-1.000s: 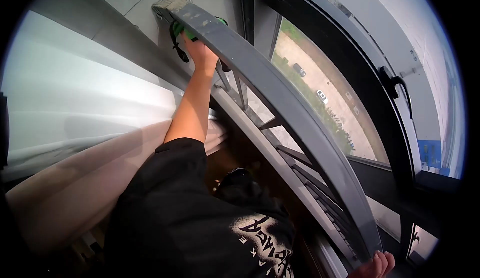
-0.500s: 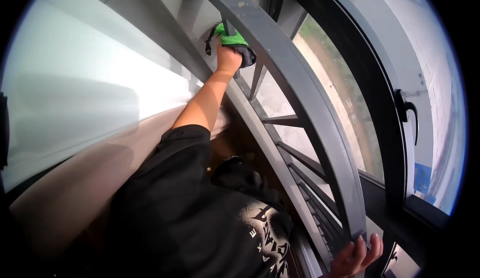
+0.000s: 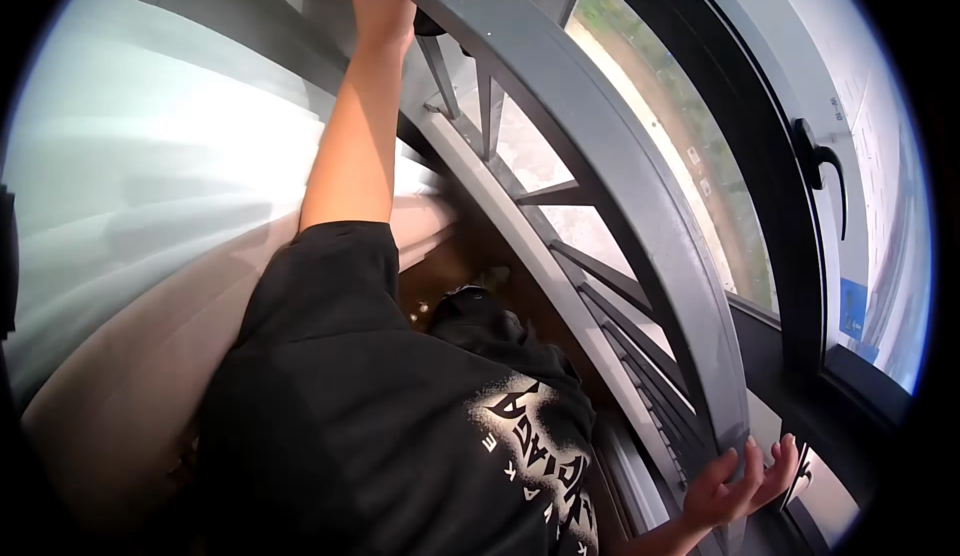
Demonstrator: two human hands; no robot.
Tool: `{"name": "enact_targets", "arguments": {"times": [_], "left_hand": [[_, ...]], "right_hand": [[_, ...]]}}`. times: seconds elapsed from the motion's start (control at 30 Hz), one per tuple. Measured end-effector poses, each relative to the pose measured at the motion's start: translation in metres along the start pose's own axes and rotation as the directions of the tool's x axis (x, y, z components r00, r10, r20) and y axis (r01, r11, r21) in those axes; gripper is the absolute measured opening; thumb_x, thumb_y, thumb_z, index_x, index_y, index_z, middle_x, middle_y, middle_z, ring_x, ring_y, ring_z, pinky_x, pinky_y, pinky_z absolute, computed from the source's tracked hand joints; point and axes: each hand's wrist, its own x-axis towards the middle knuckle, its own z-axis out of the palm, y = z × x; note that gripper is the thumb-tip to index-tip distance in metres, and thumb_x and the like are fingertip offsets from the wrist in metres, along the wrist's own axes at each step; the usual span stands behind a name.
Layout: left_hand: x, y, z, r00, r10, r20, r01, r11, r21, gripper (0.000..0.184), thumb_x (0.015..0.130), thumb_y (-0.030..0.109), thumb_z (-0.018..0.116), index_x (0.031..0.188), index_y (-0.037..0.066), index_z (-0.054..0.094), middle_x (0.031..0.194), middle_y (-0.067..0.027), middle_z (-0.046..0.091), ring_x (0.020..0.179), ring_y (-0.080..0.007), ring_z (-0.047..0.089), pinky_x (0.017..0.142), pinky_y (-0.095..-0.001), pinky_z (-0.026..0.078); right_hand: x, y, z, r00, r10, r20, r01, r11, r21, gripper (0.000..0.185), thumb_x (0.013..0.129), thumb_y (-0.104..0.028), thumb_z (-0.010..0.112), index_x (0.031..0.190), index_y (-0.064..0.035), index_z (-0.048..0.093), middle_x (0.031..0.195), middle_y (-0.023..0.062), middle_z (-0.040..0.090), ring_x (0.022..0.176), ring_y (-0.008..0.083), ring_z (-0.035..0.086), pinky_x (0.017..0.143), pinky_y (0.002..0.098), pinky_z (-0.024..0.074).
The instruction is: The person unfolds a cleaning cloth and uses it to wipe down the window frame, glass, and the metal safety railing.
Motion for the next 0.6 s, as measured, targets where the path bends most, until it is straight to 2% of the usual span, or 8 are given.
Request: {"name": "enact_targets", "arguments": {"times": [0.07,0.1,0.17,0.23,0.37,0.47,0.57,0.6], "left_hand": [[-0.012,-0.006,0.002,0.998,-0.035,-0.043,0.039,0.995,0.090,0.013,0.082,0.013,0.062,0.087,0.002,0.066,0.084,-0.0054,0.066,0.078,-0.0141,0.060,0.067,-0.0300,0.047],[-0.016,-0.006,0.005,0.994,-0.047,-0.096,0.041,0.997,-0.065,0.013,0.078,0.010,0.066,0.085,0.000,0.065,0.082,-0.0045,0.065,0.077,-0.0130,0.059,0.066,-0.0302,0.047],[-0.030,-0.033,-0.005,0.997,-0.056,-0.052,0.068,0.960,0.271,0.009,0.078,0.006,0.064,0.075,-0.001,0.059,0.073,-0.0023,0.062,0.064,-0.0100,0.054,0.058,-0.0282,0.043],[-0.057,-0.054,-0.005,0.998,-0.006,-0.067,0.019,0.979,0.204,0.024,0.075,0.012,0.069,0.090,0.000,0.055,0.076,-0.0055,0.065,0.068,-0.0158,0.060,0.064,-0.0298,0.048],[-0.107,-0.119,0.019,0.960,0.096,-0.262,-0.017,0.958,0.287,0.018,0.075,0.009,0.064,0.088,-0.001,0.059,0.078,-0.0083,0.065,0.070,-0.0212,0.061,0.069,-0.0327,0.049],[-0.144,-0.131,0.004,0.989,0.145,-0.032,-0.120,0.905,0.408,0.010,0.072,0.005,0.058,0.078,-0.002,0.061,0.074,-0.0076,0.064,0.065,-0.0207,0.059,0.064,-0.0333,0.048],[-0.183,-0.205,-0.005,0.998,0.060,0.011,-0.061,0.957,0.284,0.013,0.068,0.001,0.053,0.076,-0.003,0.063,0.074,-0.0093,0.065,0.065,-0.0238,0.060,0.066,-0.0348,0.049],[-0.186,-0.213,-0.021,1.000,0.022,0.007,-0.024,0.946,0.322,0.012,0.069,0.001,0.054,0.076,-0.003,0.063,0.075,-0.0093,0.065,0.066,-0.0239,0.060,0.067,-0.0349,0.049]], "right_hand": [[0.001,-0.003,0.002,0.998,0.045,0.044,-0.045,0.999,-0.011,0.032,0.076,0.010,0.049,0.103,-0.0050,0.059,0.129,0.0208,0.048,0.118,0.0364,0.050,0.093,0.0465,0.0461],[0.001,-0.005,0.003,0.996,0.066,0.061,-0.065,0.998,-0.015,0.035,0.073,0.014,0.046,0.101,-0.0036,0.059,0.128,0.0221,0.047,0.118,0.0376,0.050,0.092,0.0472,0.0460],[-0.002,-0.002,0.004,0.993,0.083,0.082,-0.081,0.996,-0.029,0.036,0.071,0.013,0.043,0.100,-0.0003,0.059,0.125,0.0224,0.050,0.116,0.0373,0.051,0.094,0.0450,0.0452],[0.000,0.001,0.003,0.991,0.084,0.109,-0.083,0.996,-0.007,0.035,0.071,0.010,0.041,0.100,0.0016,0.059,0.124,0.0226,0.051,0.114,0.0368,0.052,0.094,0.0438,0.0450],[0.009,0.003,0.001,0.982,0.105,0.156,-0.094,0.993,-0.073,0.033,0.077,-0.004,0.039,0.102,0.0032,0.059,0.121,0.0234,0.053,0.109,0.0356,0.053,0.091,0.0422,0.0455],[0.008,0.011,0.005,0.977,0.156,0.142,-0.135,0.979,-0.150,0.038,0.085,-0.017,0.036,0.112,0.0028,0.054,0.127,0.0249,0.048,0.114,0.0342,0.050,0.093,0.0419,0.0438],[0.005,0.006,0.013,0.952,0.272,0.142,-0.254,0.958,-0.129,0.043,0.085,-0.027,0.035,0.113,0.0019,0.052,0.128,0.0256,0.046,0.116,0.0341,0.047,0.098,0.0442,0.0387],[0.002,-0.006,0.005,0.949,0.280,0.146,-0.264,0.957,-0.117,0.043,0.085,-0.027,0.035,0.112,0.0015,0.052,0.127,0.0254,0.046,0.115,0.0347,0.048,0.097,0.0456,0.0389]]}}
